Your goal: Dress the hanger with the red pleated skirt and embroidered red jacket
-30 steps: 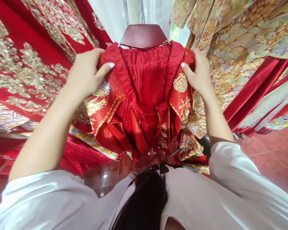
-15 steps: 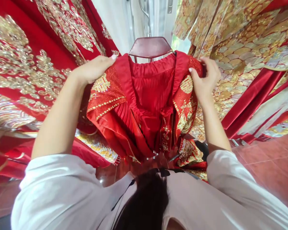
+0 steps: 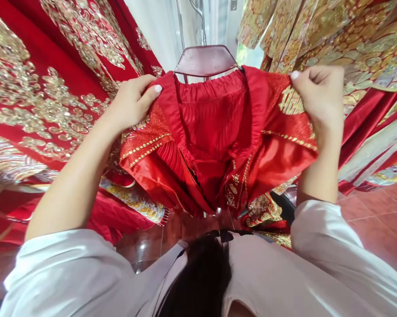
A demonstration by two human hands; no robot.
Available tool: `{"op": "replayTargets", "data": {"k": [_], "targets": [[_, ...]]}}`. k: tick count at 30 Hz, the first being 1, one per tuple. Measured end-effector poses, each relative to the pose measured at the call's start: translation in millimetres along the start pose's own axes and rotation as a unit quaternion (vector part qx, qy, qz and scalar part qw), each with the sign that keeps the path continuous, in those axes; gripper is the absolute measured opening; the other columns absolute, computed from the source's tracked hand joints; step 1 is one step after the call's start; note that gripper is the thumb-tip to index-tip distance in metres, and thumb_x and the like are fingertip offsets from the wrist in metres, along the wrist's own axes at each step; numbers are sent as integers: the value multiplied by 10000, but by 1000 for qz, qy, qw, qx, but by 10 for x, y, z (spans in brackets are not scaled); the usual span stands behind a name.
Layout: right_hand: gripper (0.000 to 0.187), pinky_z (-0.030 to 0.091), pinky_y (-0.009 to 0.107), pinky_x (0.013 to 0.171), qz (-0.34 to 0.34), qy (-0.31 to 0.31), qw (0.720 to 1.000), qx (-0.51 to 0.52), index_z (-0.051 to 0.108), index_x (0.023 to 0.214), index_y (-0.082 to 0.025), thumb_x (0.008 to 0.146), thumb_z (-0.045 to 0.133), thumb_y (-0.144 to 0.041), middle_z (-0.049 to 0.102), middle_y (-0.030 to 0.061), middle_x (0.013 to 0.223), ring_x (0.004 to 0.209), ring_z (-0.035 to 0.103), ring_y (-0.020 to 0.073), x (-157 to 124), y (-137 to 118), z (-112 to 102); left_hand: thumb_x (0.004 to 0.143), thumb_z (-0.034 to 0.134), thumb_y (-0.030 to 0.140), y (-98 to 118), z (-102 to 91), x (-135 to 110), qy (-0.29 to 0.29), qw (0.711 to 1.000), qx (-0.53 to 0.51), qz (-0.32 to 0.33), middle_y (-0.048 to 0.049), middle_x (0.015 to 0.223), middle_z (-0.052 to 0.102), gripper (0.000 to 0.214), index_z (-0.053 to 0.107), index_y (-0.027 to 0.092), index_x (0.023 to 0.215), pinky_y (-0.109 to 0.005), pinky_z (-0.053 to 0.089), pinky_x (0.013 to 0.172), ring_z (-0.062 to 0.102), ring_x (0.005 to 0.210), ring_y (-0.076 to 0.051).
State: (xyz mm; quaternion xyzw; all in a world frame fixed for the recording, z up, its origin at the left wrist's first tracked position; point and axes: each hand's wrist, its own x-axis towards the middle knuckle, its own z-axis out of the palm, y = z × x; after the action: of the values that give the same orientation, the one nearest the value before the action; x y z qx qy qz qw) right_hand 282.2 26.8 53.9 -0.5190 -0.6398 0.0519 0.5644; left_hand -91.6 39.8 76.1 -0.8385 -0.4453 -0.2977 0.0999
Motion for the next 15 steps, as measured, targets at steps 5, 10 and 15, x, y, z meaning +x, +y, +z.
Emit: {"op": "replayTargets", "data": {"k": [5,10,15], "targets": [[250,222,198,513,-15,-24,999,-16,484,575,-109,762,651,-109,448,-13,580,513,335,20,-109,-115,-102,854,177,747,-33,42,3,14,1000,-4,-16,-47,755,543,795,610,85,933,-282,437,767,482,686,-140],[204,202,177,435,20,-60,996,64,463,624,-134,786,583,-103,388,-51,501,431,292,23,-361,-99,37,831,155,772,-76,87,24,17,1000,-6,-19,-38,734,529,808,588,90,870,-272,435,763,470,674,-135],[208,420,206,565,75,-271,952,123,554,823,-143,780,678,-304,569,3,707,629,510,89,-461,174,252,828,135,779,-55,90,15,28,999,13,-22,-33,742,532,836,586,75,871,-262,431,756,471,680,-123]]}}
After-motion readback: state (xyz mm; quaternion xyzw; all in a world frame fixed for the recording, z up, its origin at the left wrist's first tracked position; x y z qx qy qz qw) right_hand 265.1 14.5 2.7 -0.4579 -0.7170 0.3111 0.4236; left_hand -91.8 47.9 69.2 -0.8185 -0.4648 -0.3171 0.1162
